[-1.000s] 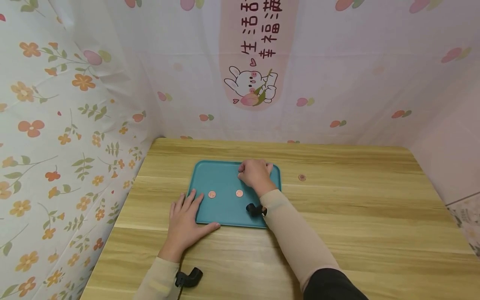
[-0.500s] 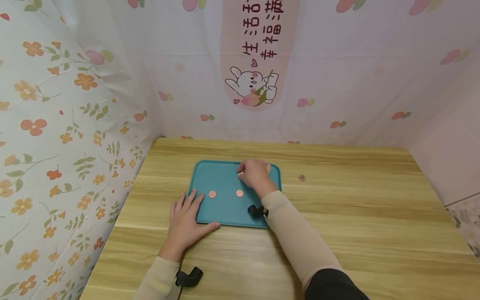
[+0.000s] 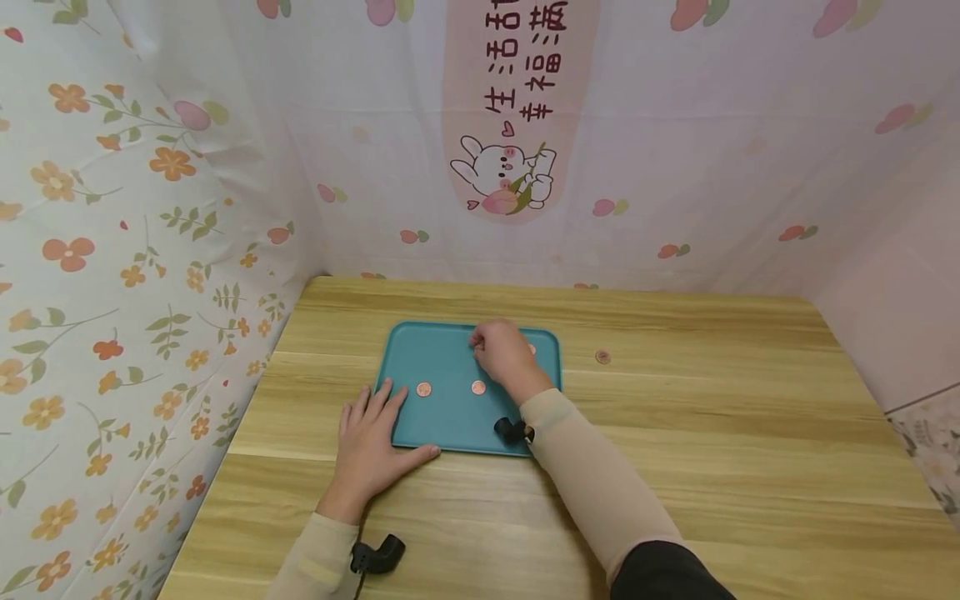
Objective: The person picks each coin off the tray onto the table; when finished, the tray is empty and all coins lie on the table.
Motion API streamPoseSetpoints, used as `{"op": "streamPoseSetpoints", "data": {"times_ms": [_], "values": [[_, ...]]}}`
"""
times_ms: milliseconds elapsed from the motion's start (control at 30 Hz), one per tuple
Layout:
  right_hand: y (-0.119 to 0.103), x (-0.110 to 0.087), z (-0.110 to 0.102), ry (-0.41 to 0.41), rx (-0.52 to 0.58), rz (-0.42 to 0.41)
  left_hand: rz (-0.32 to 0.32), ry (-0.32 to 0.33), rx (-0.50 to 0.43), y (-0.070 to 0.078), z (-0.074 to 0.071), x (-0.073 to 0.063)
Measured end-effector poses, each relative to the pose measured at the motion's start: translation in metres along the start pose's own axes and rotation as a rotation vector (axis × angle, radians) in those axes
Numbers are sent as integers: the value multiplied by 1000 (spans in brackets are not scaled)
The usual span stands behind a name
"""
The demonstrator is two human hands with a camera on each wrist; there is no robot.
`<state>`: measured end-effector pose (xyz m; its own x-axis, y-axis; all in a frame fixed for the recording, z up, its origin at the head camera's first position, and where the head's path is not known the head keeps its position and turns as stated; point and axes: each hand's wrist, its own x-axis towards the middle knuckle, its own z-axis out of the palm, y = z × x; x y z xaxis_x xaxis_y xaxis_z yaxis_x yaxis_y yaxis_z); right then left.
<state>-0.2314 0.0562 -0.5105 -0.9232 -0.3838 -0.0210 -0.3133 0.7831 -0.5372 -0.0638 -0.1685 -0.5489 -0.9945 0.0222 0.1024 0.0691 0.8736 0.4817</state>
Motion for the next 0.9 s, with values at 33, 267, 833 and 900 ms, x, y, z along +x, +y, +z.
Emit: {"op": "streamPoseSetpoints", "data": {"times_ms": [33, 267, 833, 900], "values": [[0, 0, 1, 5, -10, -11, 0, -2, 1, 0, 0, 0], [3, -5, 2, 18, 22, -24, 2, -11, 2, 0, 1, 0], [56, -71, -38, 289, 506, 35, 11, -5, -4, 1, -1, -1], [69, -79, -46, 319, 533, 50, 9, -2, -5, 1, 0, -1]]}}
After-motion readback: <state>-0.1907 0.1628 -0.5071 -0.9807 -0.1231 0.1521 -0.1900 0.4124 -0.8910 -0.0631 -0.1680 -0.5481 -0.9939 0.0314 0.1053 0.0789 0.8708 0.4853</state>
